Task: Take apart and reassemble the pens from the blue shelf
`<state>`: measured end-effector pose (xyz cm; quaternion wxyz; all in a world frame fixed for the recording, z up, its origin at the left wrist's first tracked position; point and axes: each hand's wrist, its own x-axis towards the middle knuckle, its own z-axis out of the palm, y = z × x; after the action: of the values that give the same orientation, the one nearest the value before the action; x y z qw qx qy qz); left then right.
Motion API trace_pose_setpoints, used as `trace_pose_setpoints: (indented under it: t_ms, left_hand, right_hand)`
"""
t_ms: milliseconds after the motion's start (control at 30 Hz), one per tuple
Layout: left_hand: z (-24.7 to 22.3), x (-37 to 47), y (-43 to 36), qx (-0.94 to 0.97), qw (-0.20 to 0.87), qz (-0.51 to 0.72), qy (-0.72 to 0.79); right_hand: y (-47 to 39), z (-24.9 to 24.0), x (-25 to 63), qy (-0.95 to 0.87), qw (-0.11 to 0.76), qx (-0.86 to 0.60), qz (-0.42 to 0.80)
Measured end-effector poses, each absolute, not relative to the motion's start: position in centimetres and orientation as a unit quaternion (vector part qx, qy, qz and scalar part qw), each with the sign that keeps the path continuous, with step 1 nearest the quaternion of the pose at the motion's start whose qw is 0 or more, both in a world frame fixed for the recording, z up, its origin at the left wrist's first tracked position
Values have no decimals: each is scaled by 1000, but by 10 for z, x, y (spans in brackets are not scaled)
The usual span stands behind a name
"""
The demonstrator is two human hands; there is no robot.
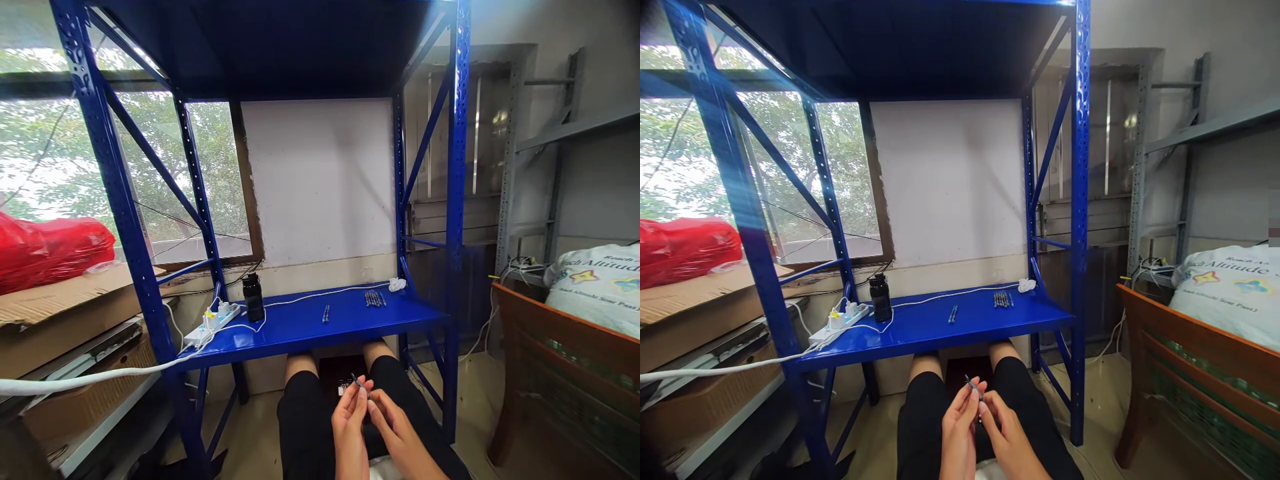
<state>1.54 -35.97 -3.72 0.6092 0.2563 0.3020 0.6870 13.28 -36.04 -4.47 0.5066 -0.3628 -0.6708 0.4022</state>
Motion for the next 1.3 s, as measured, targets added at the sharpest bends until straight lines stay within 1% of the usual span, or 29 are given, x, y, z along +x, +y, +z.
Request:
trace_pose_setpoints:
  t_ms: [167, 367, 567, 767, 1033, 1200, 1300]
  left_hand:
    - [-40, 15, -358, 238, 574, 711, 328]
    - [-39, 15, -359, 228, 574, 714, 329]
    - [-37, 14, -361, 225, 573, 717, 328]
    - [-34, 15, -362, 243, 566, 714, 332]
    - [-37, 13, -359, 209, 569, 728, 321]
    - [-33, 14, -362, 230, 563, 727, 319]
    - [-31, 15, -363, 231, 559, 731, 315]
  right_hand:
    - [-359, -51, 133, -678, 488, -379, 397]
    - [-359, -49, 130, -683, 489, -364, 402]
    - [-355, -51, 132, -704, 464, -382, 379]
    - [-352, -58, 132, -689, 488, -355, 401]
    - [-353, -48, 132, -713, 465, -373, 369]
    - [-352, -55, 132, -686, 497, -363, 388]
    - [-355, -53, 132, -678, 499, -369, 393]
